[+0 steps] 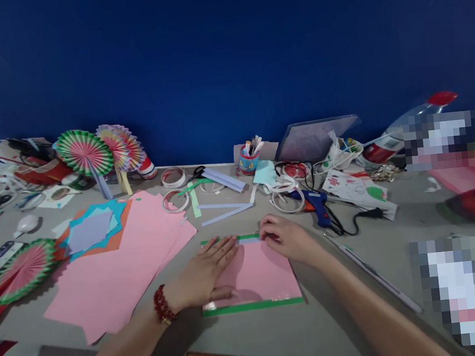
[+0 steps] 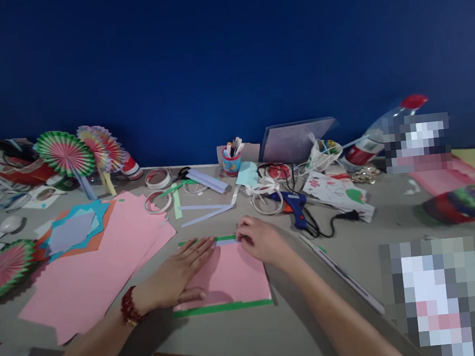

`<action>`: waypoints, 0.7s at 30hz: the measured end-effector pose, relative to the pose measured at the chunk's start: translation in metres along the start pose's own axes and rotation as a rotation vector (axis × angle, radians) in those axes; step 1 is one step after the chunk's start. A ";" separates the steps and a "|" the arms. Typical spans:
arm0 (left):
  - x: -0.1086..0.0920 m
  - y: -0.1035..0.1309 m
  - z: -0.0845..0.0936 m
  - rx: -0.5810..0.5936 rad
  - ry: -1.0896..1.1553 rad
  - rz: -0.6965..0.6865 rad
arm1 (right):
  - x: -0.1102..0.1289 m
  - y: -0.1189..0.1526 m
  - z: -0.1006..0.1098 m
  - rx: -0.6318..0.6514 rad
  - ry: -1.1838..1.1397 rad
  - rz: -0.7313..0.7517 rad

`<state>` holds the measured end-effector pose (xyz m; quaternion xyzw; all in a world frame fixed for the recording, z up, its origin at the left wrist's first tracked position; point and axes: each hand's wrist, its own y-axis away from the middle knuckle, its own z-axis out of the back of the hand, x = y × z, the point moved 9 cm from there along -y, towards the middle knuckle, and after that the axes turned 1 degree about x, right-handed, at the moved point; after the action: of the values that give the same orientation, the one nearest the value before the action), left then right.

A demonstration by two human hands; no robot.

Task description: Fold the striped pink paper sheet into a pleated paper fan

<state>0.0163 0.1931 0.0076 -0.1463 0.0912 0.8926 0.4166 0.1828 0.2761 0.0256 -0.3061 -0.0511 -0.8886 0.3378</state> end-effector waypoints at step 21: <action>0.097 -0.036 0.053 -0.246 -0.102 0.522 | -0.010 0.007 0.030 -0.369 -0.030 -0.051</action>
<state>-0.0246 0.3007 0.0232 -0.1222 -0.0043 0.9802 0.1560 0.2088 0.2852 0.0431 -0.3745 0.0999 -0.8865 0.2527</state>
